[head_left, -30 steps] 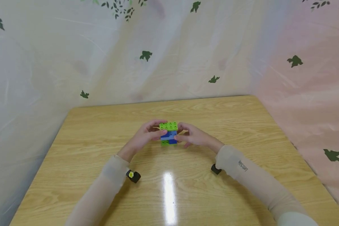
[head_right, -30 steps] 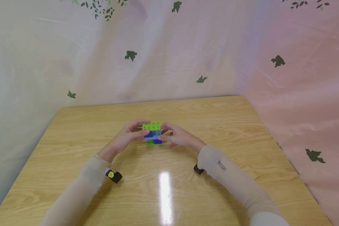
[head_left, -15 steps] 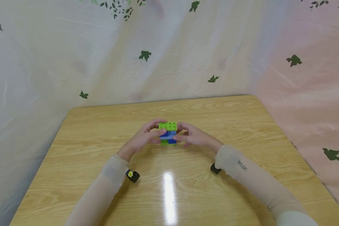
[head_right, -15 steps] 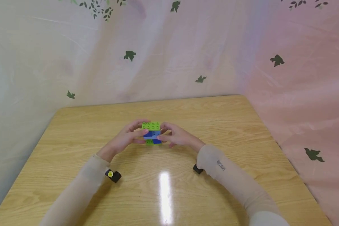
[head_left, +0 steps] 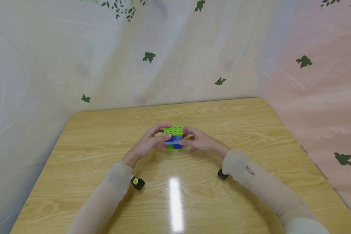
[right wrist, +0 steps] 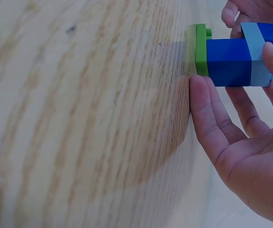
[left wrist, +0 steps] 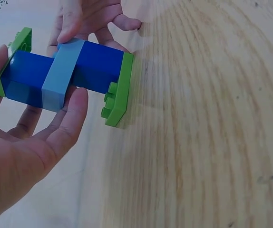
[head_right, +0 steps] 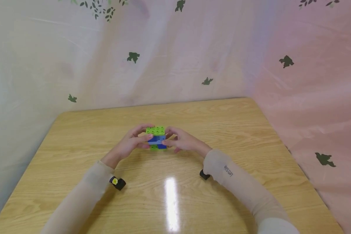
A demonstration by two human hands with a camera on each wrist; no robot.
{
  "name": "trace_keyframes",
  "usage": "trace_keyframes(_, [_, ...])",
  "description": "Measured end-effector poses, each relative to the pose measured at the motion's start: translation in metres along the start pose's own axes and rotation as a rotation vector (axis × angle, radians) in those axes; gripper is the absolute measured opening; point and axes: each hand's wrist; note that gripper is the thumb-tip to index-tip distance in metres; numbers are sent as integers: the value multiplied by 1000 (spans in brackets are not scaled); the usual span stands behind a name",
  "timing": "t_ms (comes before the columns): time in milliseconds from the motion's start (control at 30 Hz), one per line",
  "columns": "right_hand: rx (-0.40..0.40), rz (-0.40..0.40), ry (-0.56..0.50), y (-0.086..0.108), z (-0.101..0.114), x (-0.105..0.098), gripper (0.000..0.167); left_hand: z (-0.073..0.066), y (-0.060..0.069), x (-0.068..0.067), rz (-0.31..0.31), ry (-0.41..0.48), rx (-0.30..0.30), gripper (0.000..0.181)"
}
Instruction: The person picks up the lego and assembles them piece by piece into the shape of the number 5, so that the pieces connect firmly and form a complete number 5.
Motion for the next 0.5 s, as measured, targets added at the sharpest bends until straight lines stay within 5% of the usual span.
trace_keyframes(500, [2,-2,14,-3,-4,-1,34,4,-2,5,-62,18,39,43])
Point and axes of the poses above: each hand's wrist, its own y-axis away from the middle knuckle, its own x-axis out of the palm, z = x × y, and after that the axes turned 2 degrees about z, right-handed
